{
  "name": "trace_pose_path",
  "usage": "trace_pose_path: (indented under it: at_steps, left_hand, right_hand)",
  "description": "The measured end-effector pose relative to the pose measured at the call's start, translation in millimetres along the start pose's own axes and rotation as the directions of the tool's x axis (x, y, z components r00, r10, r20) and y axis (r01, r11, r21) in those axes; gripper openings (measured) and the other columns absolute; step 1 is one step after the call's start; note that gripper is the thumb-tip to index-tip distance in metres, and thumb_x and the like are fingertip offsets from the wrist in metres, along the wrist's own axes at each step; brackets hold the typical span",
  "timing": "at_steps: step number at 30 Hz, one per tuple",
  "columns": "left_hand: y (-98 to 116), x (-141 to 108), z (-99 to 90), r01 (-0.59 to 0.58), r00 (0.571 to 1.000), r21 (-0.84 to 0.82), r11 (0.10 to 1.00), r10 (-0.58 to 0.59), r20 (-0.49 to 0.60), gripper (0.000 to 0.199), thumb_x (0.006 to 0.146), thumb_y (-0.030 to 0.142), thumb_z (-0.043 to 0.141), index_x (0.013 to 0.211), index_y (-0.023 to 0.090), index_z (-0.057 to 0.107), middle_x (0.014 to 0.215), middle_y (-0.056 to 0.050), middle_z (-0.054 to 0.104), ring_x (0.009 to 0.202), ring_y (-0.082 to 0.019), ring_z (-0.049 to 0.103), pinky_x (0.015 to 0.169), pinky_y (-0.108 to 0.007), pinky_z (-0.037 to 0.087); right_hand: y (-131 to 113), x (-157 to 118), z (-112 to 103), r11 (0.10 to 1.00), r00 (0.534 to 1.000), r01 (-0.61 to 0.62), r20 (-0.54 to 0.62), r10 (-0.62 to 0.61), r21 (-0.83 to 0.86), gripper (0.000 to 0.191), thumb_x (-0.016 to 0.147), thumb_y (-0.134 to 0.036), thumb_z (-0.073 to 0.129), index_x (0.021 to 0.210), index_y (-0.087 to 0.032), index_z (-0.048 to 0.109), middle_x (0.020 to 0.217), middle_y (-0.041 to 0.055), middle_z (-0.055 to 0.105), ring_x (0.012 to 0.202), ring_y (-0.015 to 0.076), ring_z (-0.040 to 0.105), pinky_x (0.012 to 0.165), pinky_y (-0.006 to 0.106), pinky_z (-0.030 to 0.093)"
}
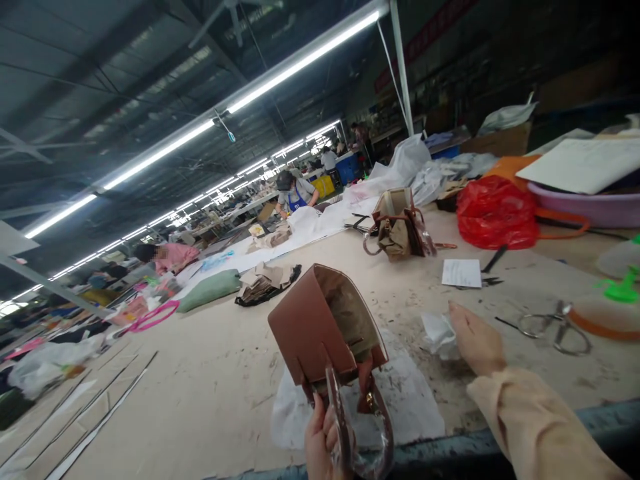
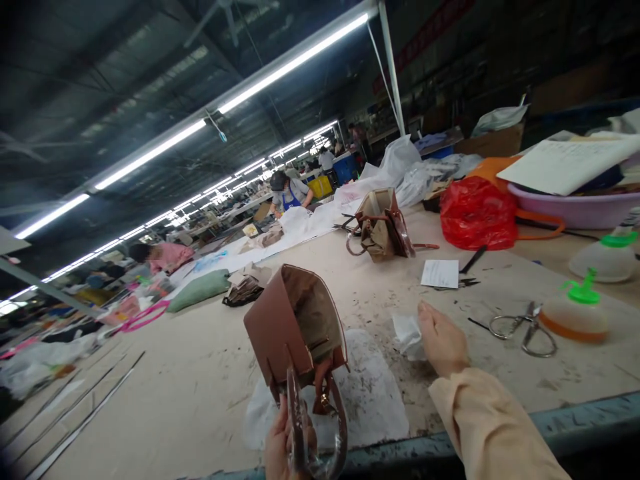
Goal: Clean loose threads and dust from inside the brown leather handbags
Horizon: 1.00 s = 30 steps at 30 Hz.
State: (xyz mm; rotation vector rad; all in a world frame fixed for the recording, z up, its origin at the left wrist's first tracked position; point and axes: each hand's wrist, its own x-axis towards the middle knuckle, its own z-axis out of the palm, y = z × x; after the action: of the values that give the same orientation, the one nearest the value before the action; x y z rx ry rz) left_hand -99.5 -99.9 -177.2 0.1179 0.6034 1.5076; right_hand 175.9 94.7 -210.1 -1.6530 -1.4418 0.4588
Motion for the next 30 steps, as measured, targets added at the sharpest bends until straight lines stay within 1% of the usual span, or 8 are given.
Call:
trace_pose_path:
  at_steps: [3, 5, 9, 15, 20, 23, 27, 30]
  left_hand:
    - [1, 1, -2.8, 0.057, 0.996, 0.030, 0.998, -0.059, 0.071, 0.030, 0.070, 0.040, 0.075, 0.063, 0.016, 0.059, 0.041, 0.013, 0.007, 0.035, 0.001, -0.005, 0.030, -0.011, 0.007]
    - [1, 1, -4.1, 0.043, 0.996, 0.025, 0.999, -0.045, 0.079, 0.032, 0.072, 0.040, 0.073, 0.060, 0.015, 0.056, 0.042, 0.013, 0.005, 0.036, 0.000, -0.006, 0.030, -0.011, 0.005]
    - [-1, -3, -0.7, -0.039, 0.999, -0.009, 0.999, 0.038, -0.029, 0.029, 0.084, 0.034, 0.061, 0.063, 0.015, 0.054, 0.047, 0.012, 0.009, 0.039, -0.001, -0.005, 0.031, -0.011, 0.008]
    - [-4, -9, 12.7, -0.082, 0.986, -0.002, 0.997, 0.081, -0.146, 0.034, 0.092, 0.025, 0.045, 0.060, 0.015, 0.046, 0.051, 0.011, 0.009, 0.042, -0.003, -0.002, 0.034, -0.011, 0.013]
    - [-5, -9, 10.0, -0.095, 0.983, 0.096, 0.991, 0.109, -0.150, 0.027, 0.089, 0.039, 0.052, 0.072, 0.017, 0.054, 0.048, 0.010, 0.014, 0.037, -0.003, 0.004, 0.033, -0.012, 0.013]
    - [-5, -4, 0.0, -0.051, 0.995, 0.119, 0.992, 0.061, -0.077, 0.031, 0.083, 0.046, 0.058, 0.072, 0.018, 0.056, 0.044, 0.011, 0.016, 0.034, -0.003, 0.008, 0.032, -0.013, 0.015]
    - [-5, 4, -11.5, 0.015, 0.999, 0.126, 0.992, -0.021, 0.050, 0.045, 0.072, 0.050, 0.070, 0.052, 0.017, 0.047, 0.037, 0.012, 0.007, 0.031, -0.002, 0.003, 0.030, -0.014, 0.013]
    - [-4, 7, -11.6, 0.104, 0.991, 0.136, 0.985, -0.115, 0.075, 0.047, 0.067, 0.048, 0.075, 0.048, 0.016, 0.046, 0.034, 0.012, 0.004, 0.031, -0.001, 0.000, 0.030, -0.014, 0.013]
  right_hand:
    - [0, 1, -2, 0.998, 0.998, 0.061, -0.015, -0.061, -0.031, 0.054, 0.080, -0.053, 0.040, 0.104, -0.016, 0.071, 0.103, 0.0130, 0.069, 0.103, 0.0315, 0.059, 0.095, 0.047, 0.043]
    - [-5, 0, -4, 0.991, 0.986, 0.119, -0.106, -0.125, -0.058, 0.050, 0.078, -0.052, 0.042, 0.098, -0.018, 0.072, 0.092, 0.0101, 0.071, 0.100, 0.0301, 0.058, 0.094, 0.047, 0.044]
    - [-19, -4, -12, 0.970, 0.933, 0.226, -0.268, -0.241, -0.084, 0.040, 0.081, -0.038, 0.044, 0.105, -0.019, 0.070, 0.094, 0.0070, 0.071, 0.097, 0.0244, 0.060, 0.093, 0.039, 0.046]
    - [-35, -12, -19, 0.961, 0.932, 0.275, -0.253, -0.258, 0.034, 0.033, 0.088, -0.039, 0.049, 0.102, -0.018, 0.071, 0.101, 0.0089, 0.070, 0.098, 0.0216, 0.063, 0.093, 0.031, 0.046]
    - [-63, -27, -36, 0.930, 0.904, 0.344, -0.312, -0.291, 0.129, 0.029, 0.088, -0.040, 0.053, 0.091, -0.018, 0.072, 0.088, 0.0062, 0.070, 0.086, 0.0196, 0.064, 0.082, 0.029, 0.049]
    - [-82, -36, -44, 0.900, 0.914, 0.378, -0.240, -0.327, 0.217, 0.027, 0.088, -0.041, 0.052, 0.089, -0.021, 0.070, 0.089, 0.0047, 0.069, 0.086, 0.0199, 0.063, 0.083, 0.031, 0.049]
    - [-103, -49, -52, 0.847, 0.929, 0.361, -0.072, -0.363, 0.389, 0.025, 0.088, -0.043, 0.050, 0.095, -0.029, 0.070, 0.100, 0.0032, 0.068, 0.093, 0.0220, 0.063, 0.086, 0.036, 0.051]
    - [-123, -65, -58, 0.799, 0.884, 0.380, 0.071, -0.462, 0.466, 0.028, 0.089, -0.042, 0.048, 0.104, -0.032, 0.068, 0.106, 0.0039, 0.067, 0.098, 0.0228, 0.063, 0.083, 0.037, 0.053]
